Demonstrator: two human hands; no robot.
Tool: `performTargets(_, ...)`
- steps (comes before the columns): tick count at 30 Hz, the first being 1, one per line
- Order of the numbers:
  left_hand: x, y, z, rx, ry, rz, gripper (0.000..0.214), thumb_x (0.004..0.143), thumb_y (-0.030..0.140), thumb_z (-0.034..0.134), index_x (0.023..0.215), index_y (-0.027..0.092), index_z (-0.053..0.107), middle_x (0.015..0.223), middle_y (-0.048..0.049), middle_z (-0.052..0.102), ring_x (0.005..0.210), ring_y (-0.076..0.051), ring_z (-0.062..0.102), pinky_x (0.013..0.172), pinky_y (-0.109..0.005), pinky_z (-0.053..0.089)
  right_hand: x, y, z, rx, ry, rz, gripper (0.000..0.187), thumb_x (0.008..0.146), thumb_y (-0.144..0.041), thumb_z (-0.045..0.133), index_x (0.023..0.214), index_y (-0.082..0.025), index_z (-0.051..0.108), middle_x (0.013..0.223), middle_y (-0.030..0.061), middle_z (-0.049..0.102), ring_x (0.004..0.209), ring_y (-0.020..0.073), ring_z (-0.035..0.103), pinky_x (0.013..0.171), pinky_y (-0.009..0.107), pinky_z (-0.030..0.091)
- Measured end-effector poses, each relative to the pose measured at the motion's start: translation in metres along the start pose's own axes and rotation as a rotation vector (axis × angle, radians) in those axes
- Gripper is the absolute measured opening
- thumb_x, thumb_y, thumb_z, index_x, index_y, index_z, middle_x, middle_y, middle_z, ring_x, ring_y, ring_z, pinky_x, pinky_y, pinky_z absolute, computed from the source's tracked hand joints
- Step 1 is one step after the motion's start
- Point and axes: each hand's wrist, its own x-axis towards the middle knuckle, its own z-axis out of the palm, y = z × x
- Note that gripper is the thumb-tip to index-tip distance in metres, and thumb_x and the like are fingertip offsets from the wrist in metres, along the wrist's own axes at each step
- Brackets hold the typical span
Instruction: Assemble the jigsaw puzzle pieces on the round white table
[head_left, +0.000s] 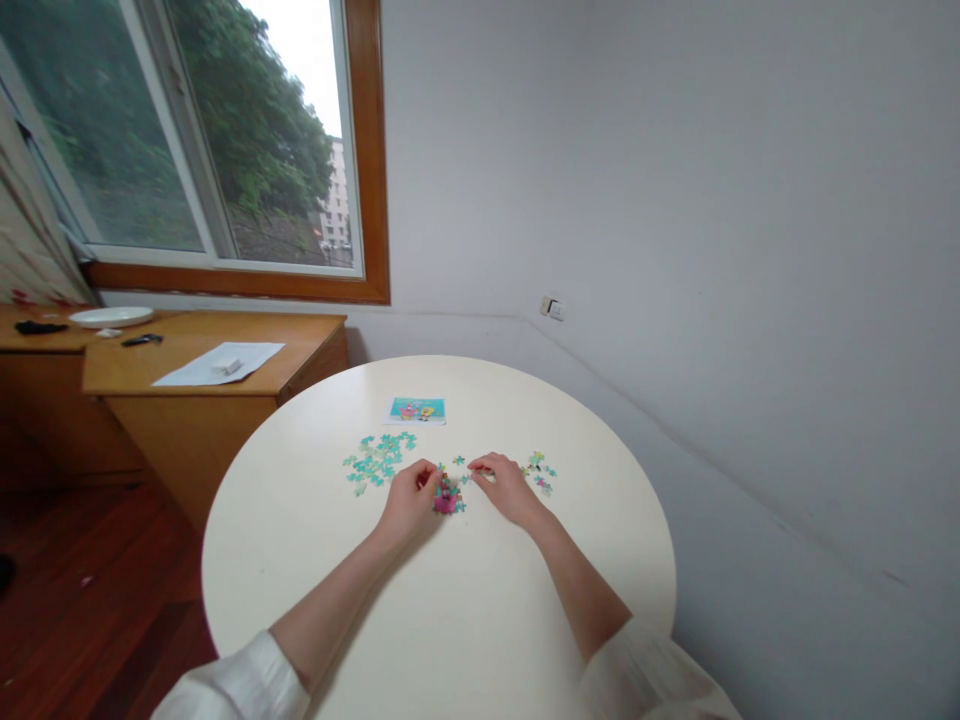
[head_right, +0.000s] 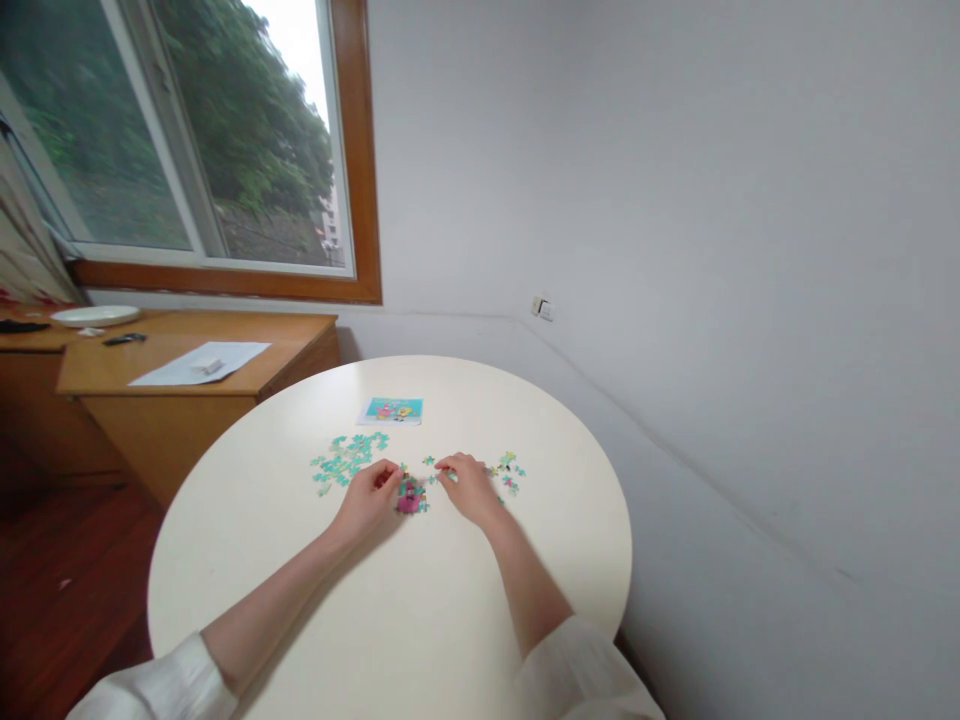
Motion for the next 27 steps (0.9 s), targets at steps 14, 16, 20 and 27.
performTargets(14, 0.01, -0.012, -0.006, 0.045, 0.051, 0.008, 0.018, 0.072, 0.026, 0.052, 0.059, 0.016, 0.056, 0.052, -0.0001, 0.055, 0.052, -0.013, 0.046, 0.053, -0.026, 0.033, -0.002, 0.004, 0.003, -0.255, -0.05, 0.009, 0.014, 0.077, -0.032, 0.057, 0.083, -0.022, 0.065, 0.092, 0.0036, 0.059, 0.094, 0.0188, 0.05, 0.083, 0.034, 0.029)
performTargets(16, 0.009, -0.01, -0.006, 0.05, 0.05, 0.004, 0.018, 0.071, 0.027, 0.052, 0.058, 0.016, 0.056, 0.052, 0.0, 0.054, 0.051, -0.013, 0.046, 0.052, -0.026, 0.033, -0.002, 0.004, 0.004, -0.256, -0.053, 0.008, 0.014, 0.077, -0.031, 0.057, 0.085, -0.022, 0.065, 0.094, 0.0039, 0.059, 0.095, 0.0191, 0.049, 0.083, 0.035, 0.028)
performTargets(20, 0.008, -0.006, -0.007, 0.056, 0.043, -0.004, 0.019, 0.071, 0.029, 0.051, 0.057, 0.016, 0.055, 0.051, 0.0, 0.052, 0.051, -0.013, 0.044, 0.053, -0.027, 0.032, -0.002, 0.005, 0.004, -0.249, -0.072, 0.012, 0.016, 0.077, -0.03, 0.057, 0.09, -0.024, 0.064, 0.097, 0.0036, 0.059, 0.097, 0.0194, 0.048, 0.084, 0.035, 0.028)
performTargets(27, 0.007, -0.004, -0.008, 0.064, 0.042, 0.002, 0.02, 0.07, 0.03, 0.051, 0.055, 0.017, 0.053, 0.05, 0.0001, 0.051, 0.05, -0.013, 0.043, 0.052, -0.028, 0.033, -0.002, -0.002, 0.002, -0.257, -0.089, 0.025, 0.011, 0.077, -0.027, 0.057, 0.084, -0.021, 0.062, 0.095, 0.004, 0.058, 0.096, 0.0198, 0.048, 0.083, 0.035, 0.028)
